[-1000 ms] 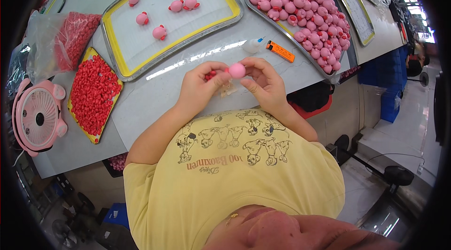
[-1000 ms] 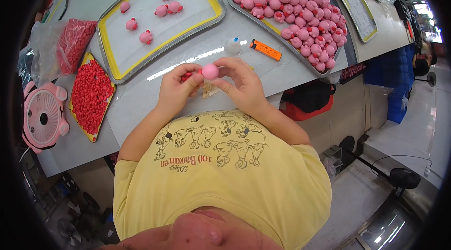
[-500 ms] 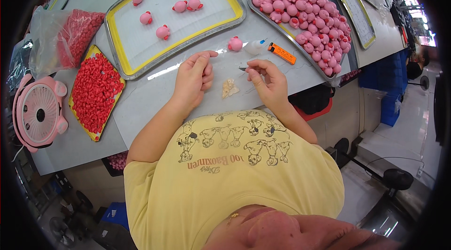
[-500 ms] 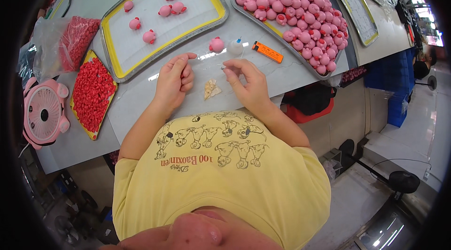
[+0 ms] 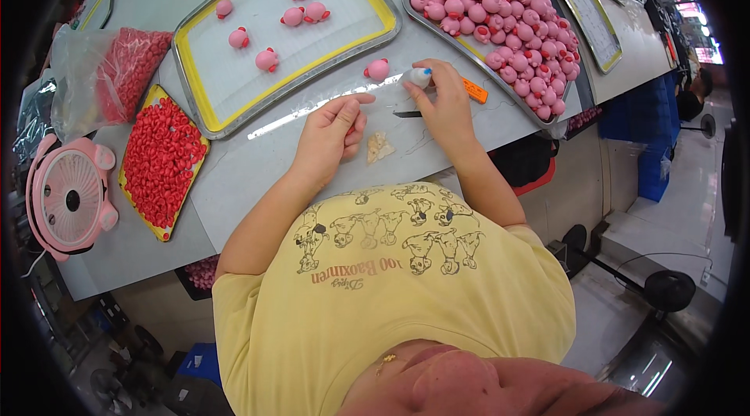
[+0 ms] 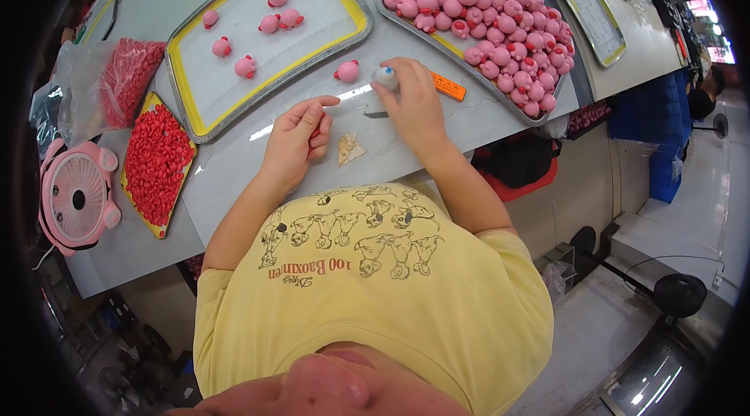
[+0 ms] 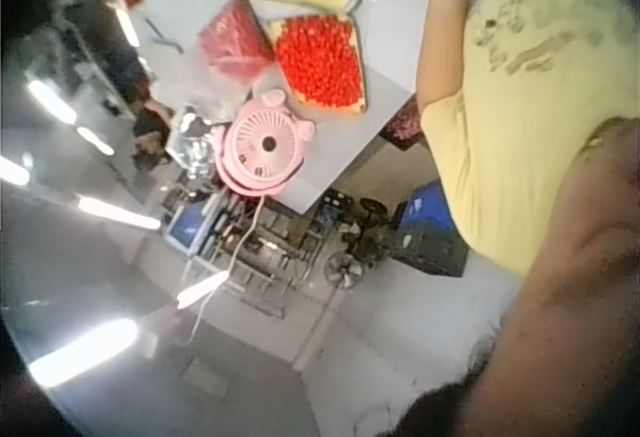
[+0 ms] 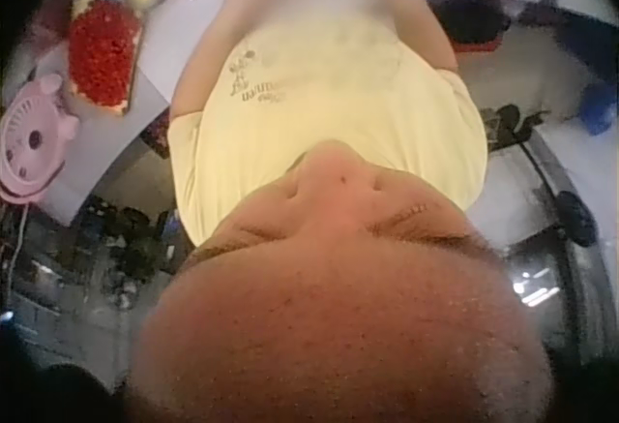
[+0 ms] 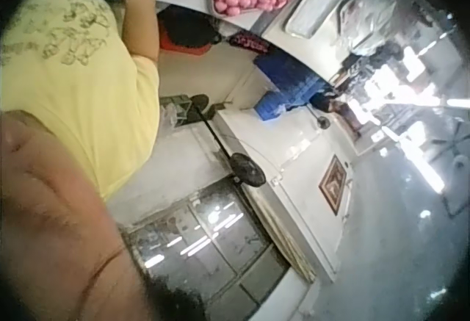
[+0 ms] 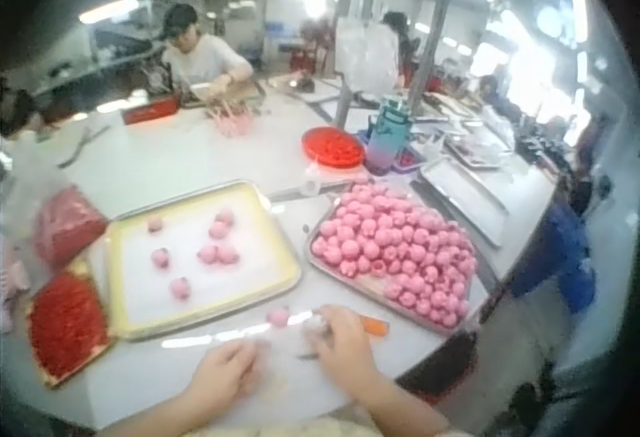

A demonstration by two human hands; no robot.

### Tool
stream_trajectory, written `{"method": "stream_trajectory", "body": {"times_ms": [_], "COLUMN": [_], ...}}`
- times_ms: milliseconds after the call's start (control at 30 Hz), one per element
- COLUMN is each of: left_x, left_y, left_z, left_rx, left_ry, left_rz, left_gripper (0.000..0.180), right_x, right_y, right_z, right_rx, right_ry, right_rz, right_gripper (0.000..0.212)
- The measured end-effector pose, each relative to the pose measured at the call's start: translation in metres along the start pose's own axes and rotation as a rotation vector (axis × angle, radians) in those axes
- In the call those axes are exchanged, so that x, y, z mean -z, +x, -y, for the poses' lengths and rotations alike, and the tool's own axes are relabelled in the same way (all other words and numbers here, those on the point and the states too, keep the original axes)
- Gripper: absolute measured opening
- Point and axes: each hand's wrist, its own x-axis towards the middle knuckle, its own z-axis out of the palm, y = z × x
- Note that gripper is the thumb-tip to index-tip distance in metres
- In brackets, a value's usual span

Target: The person assembles toy figures by applying glue to small parts from a bottle, attaching them to round body pieces by hand, and placing the assembled figures onto a tray.

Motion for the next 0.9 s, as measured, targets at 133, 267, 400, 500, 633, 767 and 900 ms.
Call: {"method": "stream_trajectory", "body": {"times_ms": [133, 267, 400, 500, 633, 767, 900], "left_x": [-0.001, -0.003, -0.005, -0.001, 0.000, 0.001, 0.002], "left_y": [0.002, 0.003, -0.002, -0.004, -0.004, -0.005, -0.005], "left_z": [0.001, 0.002, 0.007, 0.009, 0.011, 0.012, 0.010], "left_rx": [-0.058, -0.091, -0.206, -0.309, -0.414, -0.440, -0.421], "left_ry": [0.014, 0.008, 0.144, 0.300, 0.462, 0.475, 0.459], "left_rz": [0.020, 0.047, 0.061, 0.046, 0.015, 0.019, 0.025], "left_gripper": [0.028, 0.027, 0.027, 0.027, 0.028, 0.030, 0.030], "right_x": [0.006, 0.012, 0.016, 0.016, 0.021, 0.023, 0.035], "right_y": [-0.012, -0.028, -0.040, -0.047, -0.045, -0.049, -0.046], "right_z": [0.003, 0.020, 0.026, 0.020, 0.028, 0.024, 0.030], "right_rx": [-0.112, -0.241, -0.244, -0.209, -0.261, -0.257, -0.169], "right_ry": [0.377, 0.907, 0.941, 0.889, 0.991, 0.834, 0.652], "right_rz": [0.028, 0.083, 0.104, 0.112, 0.104, 0.073, 0.031], "right_gripper": [0.029, 0.030, 0.034, 0.035, 0.036, 0.035, 0.031]}}
